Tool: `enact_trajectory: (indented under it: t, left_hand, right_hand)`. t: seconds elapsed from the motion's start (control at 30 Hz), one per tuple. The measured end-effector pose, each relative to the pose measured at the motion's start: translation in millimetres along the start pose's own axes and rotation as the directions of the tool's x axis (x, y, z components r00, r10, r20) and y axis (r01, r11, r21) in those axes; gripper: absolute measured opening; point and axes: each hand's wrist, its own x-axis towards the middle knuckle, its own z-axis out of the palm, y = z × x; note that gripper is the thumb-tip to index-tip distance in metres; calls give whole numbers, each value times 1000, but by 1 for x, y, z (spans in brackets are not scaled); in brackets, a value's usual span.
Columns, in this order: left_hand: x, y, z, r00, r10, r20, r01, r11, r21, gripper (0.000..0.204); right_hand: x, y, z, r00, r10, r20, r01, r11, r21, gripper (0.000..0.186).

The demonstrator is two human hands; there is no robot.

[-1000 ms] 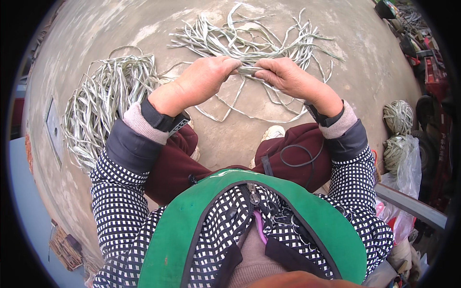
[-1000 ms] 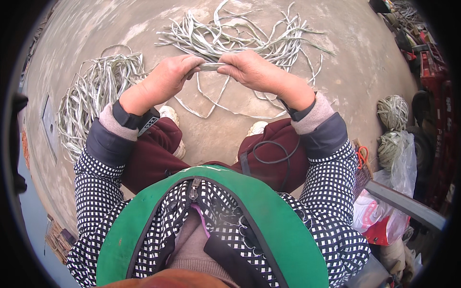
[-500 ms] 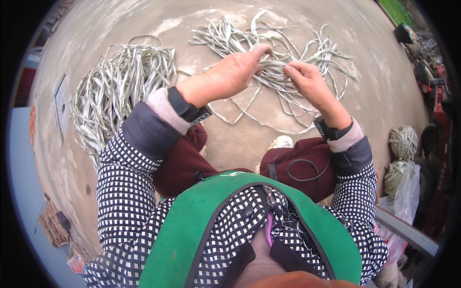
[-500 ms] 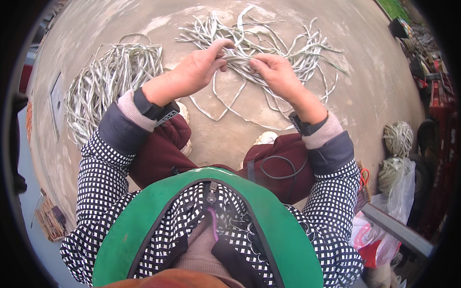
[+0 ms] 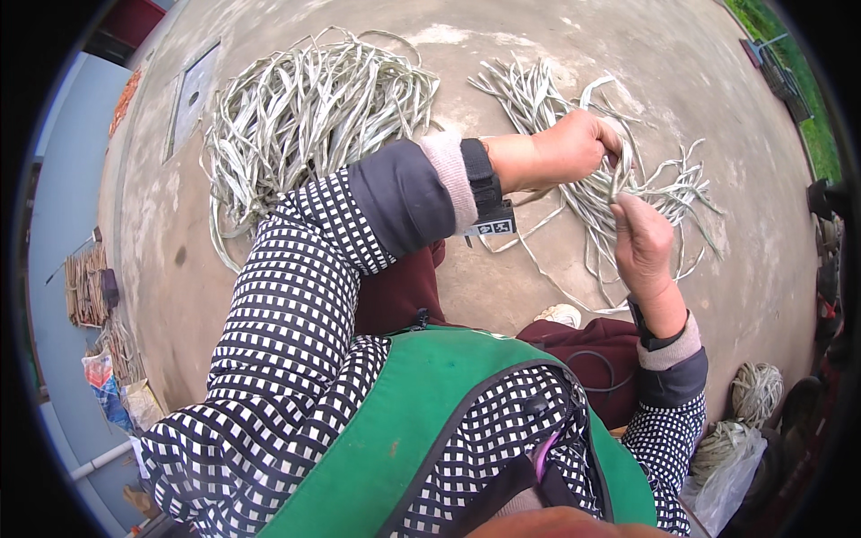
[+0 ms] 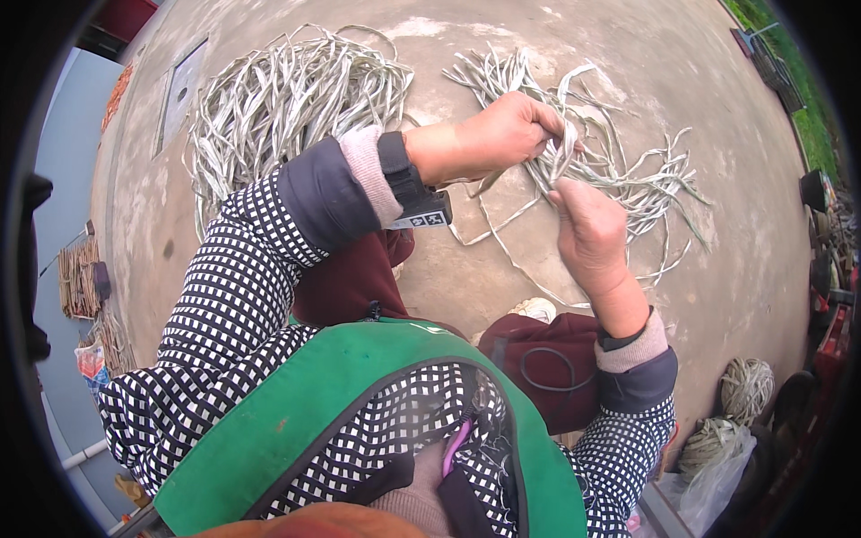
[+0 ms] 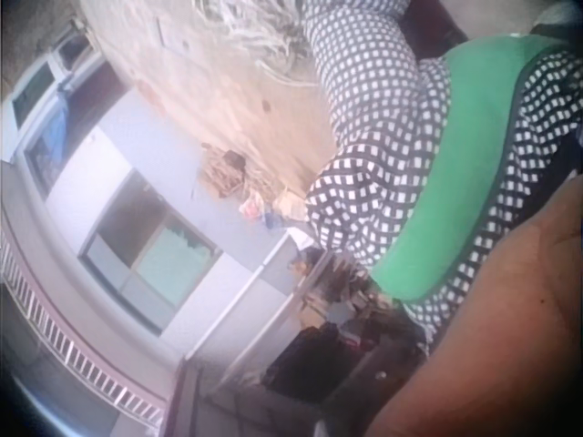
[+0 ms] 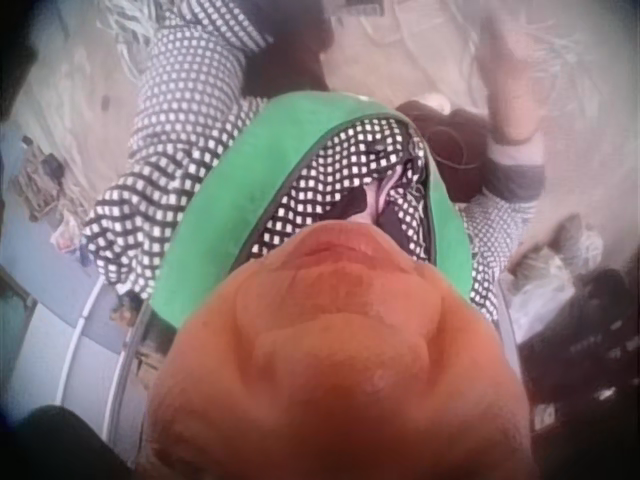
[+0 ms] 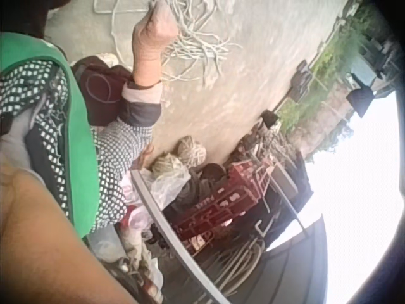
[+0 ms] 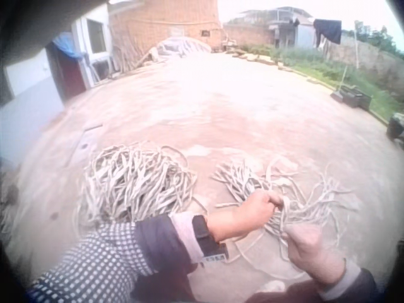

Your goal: The person sits on the floor and repeatedly picks up individual white cables, straightens them, and places them into a separate pile. The person handles each cable one at a time, organizing them into a growing stack.

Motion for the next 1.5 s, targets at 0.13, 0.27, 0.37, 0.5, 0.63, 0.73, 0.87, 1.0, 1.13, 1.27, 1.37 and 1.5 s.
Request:
enact_trajectory:
  t: [0.13, 0.27, 0.37, 0.5, 0.63, 0.73, 0.87, 1.0, 1.13, 1.27, 1.37, 1.5]
  left_hand:
    - [-7, 15, 1, 991, -31, 132, 84, 904, -419, 24]
    - [-8, 19, -5, 958, -9, 285, 105, 941, -320, 22]
    - [-8, 17, -6, 940, -36, 340, 138, 951, -278, 18]
    - [-8, 13, -6, 920, -128, 371, 236, 935, -263, 16]
    - [-7, 13, -6, 914, -125, 387, 255, 917, -307, 15]
    - [-5, 18, -8, 915, -113, 387, 256, 904, -342, 20]
    - [-2, 23, -12, 930, -184, 319, 244, 957, -160, 27]
    - [-3, 18, -2, 963, -219, 154, 240, 962, -130, 20]
    - [-3, 11, 6, 986, -162, 29, 164, 942, -292, 20]
    - [-5, 15, 5, 982, -182, 42, 185, 925, -332, 21]
    - [-7, 21, 1, 977, -172, 126, 200, 943, -266, 21]
    - [-9, 26, -3, 951, -219, 219, 246, 964, -105, 19]
  right_hand:
    - [1, 5, 5, 864, 432, 260, -504, 742, 442, 12]
    - [2, 16, -4, 750, 520, 408, -635, 393, 666, 18]
    - [4, 13, -2, 817, 529, 230, -549, 589, 593, 13]
    - [5, 7, -1, 856, 440, 272, -508, 621, 597, 33]
    - [7, 10, -4, 828, 423, 368, -551, 494, 673, 36]
    - [10, 13, -4, 807, 460, 370, -556, 381, 739, 32]
    - [12, 18, -9, 781, 511, 359, -572, 353, 741, 25]
    - [10, 14, -4, 771, 552, 318, -558, 344, 755, 31]
    - [8, 12, 7, 783, 560, 271, -489, 285, 825, 28]
    - [8, 17, 6, 759, 575, 306, -506, 224, 833, 19]
    - [8, 21, 0, 766, 531, 361, -533, 211, 820, 15]
    - [6, 23, -5, 764, 505, 402, -562, 213, 800, 13]
